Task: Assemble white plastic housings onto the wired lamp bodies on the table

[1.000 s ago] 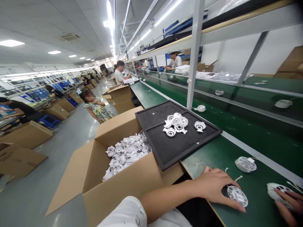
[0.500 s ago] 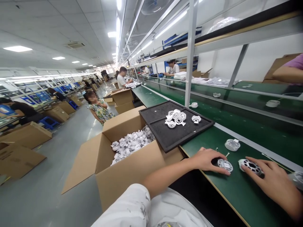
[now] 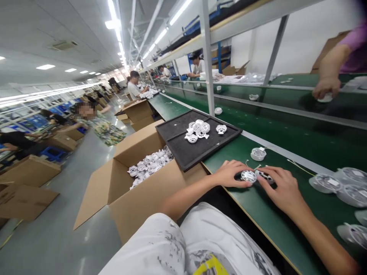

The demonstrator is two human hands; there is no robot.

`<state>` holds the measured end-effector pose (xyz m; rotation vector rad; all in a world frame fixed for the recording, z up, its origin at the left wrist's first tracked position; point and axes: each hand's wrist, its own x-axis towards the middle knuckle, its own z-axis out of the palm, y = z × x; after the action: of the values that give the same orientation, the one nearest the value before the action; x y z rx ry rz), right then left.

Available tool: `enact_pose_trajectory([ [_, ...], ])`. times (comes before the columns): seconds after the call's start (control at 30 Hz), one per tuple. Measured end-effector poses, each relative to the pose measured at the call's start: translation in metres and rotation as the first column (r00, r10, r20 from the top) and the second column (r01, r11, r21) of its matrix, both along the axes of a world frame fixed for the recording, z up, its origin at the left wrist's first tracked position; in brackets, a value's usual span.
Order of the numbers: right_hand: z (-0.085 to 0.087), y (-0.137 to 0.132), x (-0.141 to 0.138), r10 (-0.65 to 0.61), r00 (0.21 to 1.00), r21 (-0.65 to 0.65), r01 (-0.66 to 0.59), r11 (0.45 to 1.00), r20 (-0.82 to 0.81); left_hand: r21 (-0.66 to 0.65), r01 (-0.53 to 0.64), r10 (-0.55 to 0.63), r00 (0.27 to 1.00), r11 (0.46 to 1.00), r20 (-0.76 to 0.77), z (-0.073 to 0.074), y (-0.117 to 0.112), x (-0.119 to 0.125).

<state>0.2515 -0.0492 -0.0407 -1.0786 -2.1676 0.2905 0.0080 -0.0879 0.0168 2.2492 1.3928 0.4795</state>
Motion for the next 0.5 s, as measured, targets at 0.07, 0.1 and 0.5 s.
enact_pose_trajectory([
  [0.07, 0.012, -0.014, -0.013, 0.034, 0.999, -0.007, -0.035, 0.999, -0.027, -0.016, -0.007, 0.007, 1.0, 1.0, 0.018, 0.002, 0.001, 0.003],
  [0.1, 0.017, -0.018, -0.018, 0.018, 0.999, -0.017, -0.019, 1.0, -0.034, -0.017, -0.027, 0.028, 0.999, 0.999, 0.033, 0.002, 0.002, 0.003],
  [0.5, 0.031, -0.021, -0.035, -0.102, 0.993, -0.179, 0.111, 0.978, 0.061, -0.045, -0.012, 0.013, 1.0, 0.999, 0.028, -0.025, 0.026, -0.009],
])
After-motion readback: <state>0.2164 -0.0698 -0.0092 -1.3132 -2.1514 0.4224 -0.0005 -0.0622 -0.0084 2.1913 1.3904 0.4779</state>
